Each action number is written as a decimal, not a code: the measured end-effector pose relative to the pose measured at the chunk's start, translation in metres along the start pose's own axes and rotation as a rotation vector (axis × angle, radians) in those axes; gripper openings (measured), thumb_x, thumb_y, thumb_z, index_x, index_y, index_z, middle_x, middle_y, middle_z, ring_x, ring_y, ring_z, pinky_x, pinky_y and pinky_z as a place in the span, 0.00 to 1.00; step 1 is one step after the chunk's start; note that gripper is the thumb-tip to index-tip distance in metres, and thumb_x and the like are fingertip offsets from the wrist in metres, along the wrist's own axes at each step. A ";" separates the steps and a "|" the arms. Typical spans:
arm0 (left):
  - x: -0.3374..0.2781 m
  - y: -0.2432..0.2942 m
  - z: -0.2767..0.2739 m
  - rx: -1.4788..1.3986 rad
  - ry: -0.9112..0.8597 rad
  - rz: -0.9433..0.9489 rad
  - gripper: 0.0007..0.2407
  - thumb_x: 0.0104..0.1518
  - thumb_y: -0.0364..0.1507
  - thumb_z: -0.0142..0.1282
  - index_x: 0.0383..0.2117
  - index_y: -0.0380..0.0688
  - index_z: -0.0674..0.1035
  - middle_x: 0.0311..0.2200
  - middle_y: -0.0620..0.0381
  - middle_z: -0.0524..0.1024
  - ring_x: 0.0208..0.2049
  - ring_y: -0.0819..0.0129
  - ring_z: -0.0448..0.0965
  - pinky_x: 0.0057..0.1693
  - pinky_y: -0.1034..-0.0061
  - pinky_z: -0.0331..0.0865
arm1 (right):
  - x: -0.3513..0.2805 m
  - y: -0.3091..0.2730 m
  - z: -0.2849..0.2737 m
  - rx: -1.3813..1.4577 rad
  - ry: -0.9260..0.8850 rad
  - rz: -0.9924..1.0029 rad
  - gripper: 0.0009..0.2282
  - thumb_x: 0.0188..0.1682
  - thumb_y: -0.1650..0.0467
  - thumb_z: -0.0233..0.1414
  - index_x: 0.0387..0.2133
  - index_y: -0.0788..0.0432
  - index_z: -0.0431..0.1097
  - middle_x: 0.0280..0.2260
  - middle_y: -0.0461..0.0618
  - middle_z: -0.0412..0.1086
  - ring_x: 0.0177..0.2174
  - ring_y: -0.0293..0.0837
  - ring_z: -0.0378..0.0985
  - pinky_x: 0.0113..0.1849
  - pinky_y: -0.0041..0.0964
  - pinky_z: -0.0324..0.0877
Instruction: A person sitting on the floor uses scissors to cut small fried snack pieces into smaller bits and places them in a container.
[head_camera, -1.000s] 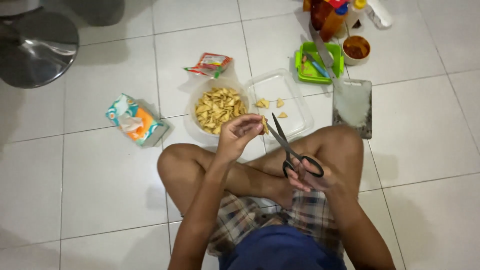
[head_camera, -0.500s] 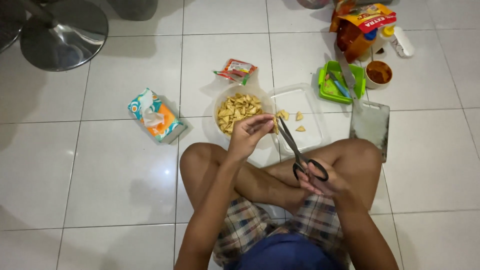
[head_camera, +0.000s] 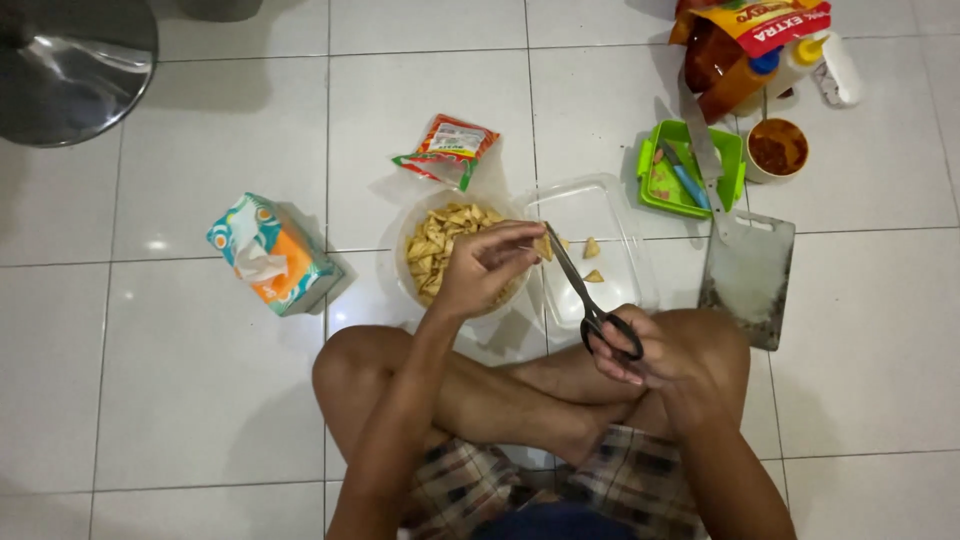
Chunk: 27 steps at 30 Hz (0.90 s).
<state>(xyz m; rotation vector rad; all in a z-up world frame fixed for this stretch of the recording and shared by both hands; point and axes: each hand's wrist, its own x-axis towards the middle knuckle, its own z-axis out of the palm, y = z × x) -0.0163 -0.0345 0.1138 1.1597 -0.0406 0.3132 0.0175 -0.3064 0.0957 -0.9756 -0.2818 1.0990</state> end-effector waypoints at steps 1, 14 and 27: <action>0.005 0.004 -0.001 0.061 -0.067 0.051 0.13 0.54 0.16 0.64 0.47 0.33 0.82 0.45 0.43 0.80 0.46 0.61 0.82 0.49 0.70 0.80 | 0.004 -0.001 -0.003 0.033 -0.017 0.000 0.23 0.56 0.62 0.50 0.15 0.69 0.61 0.05 0.61 0.58 -0.01 0.40 0.55 0.03 0.31 0.54; 0.014 -0.043 -0.033 0.070 0.026 0.003 0.08 0.61 0.19 0.59 0.45 0.29 0.82 0.36 0.41 0.82 0.39 0.64 0.83 0.43 0.68 0.81 | 0.027 -0.007 -0.016 -0.017 -0.169 0.047 0.22 0.57 0.61 0.49 0.18 0.64 0.61 0.17 0.58 0.62 0.14 0.51 0.75 0.09 0.35 0.70; 0.006 -0.052 -0.042 -0.090 0.167 -0.085 0.11 0.61 0.20 0.61 0.47 0.23 0.79 0.31 0.39 0.82 0.32 0.61 0.85 0.41 0.68 0.82 | 0.030 -0.024 -0.007 -0.112 -0.289 0.075 0.23 0.59 0.60 0.46 0.17 0.64 0.60 0.14 0.56 0.63 0.11 0.44 0.72 0.08 0.31 0.69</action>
